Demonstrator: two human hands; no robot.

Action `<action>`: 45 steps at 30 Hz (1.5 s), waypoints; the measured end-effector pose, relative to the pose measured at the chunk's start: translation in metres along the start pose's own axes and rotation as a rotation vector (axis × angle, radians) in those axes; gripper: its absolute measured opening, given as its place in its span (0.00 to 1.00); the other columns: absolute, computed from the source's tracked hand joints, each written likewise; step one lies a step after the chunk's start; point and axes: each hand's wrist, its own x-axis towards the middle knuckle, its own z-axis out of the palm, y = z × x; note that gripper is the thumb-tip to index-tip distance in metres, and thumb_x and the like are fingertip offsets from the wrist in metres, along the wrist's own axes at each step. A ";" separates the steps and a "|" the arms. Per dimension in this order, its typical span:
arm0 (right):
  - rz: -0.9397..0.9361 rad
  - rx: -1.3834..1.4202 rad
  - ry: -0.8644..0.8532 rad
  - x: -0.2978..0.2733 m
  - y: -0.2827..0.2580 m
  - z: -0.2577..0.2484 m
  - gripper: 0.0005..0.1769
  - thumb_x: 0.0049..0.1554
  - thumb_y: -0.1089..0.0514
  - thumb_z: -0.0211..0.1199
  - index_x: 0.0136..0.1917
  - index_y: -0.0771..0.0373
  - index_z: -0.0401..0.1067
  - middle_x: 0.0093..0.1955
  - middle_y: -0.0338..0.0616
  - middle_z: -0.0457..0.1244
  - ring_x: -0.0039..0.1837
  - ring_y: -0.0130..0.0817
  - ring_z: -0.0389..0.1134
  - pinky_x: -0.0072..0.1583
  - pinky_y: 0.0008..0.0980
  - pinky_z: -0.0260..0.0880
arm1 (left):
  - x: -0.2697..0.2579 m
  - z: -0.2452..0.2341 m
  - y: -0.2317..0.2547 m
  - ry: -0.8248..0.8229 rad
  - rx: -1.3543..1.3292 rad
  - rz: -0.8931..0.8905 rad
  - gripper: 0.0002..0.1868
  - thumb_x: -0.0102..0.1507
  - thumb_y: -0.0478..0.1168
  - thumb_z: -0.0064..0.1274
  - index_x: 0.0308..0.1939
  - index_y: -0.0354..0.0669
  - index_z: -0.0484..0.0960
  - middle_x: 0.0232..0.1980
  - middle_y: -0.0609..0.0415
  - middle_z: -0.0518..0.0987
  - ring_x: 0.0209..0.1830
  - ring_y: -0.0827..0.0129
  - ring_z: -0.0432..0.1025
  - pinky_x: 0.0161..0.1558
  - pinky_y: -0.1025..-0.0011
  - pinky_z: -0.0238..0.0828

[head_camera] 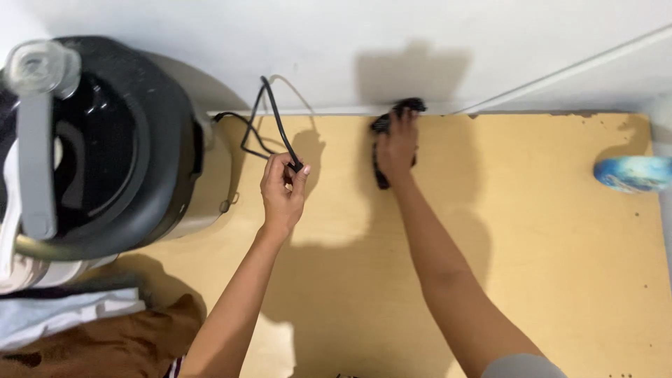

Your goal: Wiping down a table surface using a spray bottle and a cloth after moving items aside.

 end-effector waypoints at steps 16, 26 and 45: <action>0.012 0.221 -0.395 0.008 -0.166 0.064 0.37 0.65 0.46 0.57 0.79 0.66 0.54 0.84 0.66 0.40 0.86 0.61 0.31 0.81 0.55 0.35 | -0.046 -0.087 0.018 0.136 0.070 0.075 0.09 0.65 0.31 0.61 0.46 0.34 0.77 0.40 0.54 0.73 0.28 0.76 0.65 0.30 0.76 0.63; -0.317 0.078 -0.902 0.034 -0.163 -0.030 0.57 0.36 0.46 0.82 0.75 0.38 0.58 0.83 0.49 0.43 0.84 0.57 0.32 0.76 0.66 0.34 | -0.048 -0.096 0.014 0.133 0.049 0.041 0.09 0.65 0.32 0.60 0.46 0.35 0.77 0.41 0.55 0.74 0.29 0.77 0.66 0.30 0.76 0.65; -0.065 -0.094 -0.318 0.058 -0.215 0.084 0.40 0.52 0.42 0.75 0.65 0.64 0.59 0.65 0.60 0.57 0.66 0.60 0.62 0.50 0.54 0.73 | -0.037 -0.100 -0.009 0.093 0.008 0.000 0.10 0.65 0.34 0.61 0.43 0.36 0.75 0.42 0.54 0.74 0.29 0.76 0.66 0.30 0.76 0.66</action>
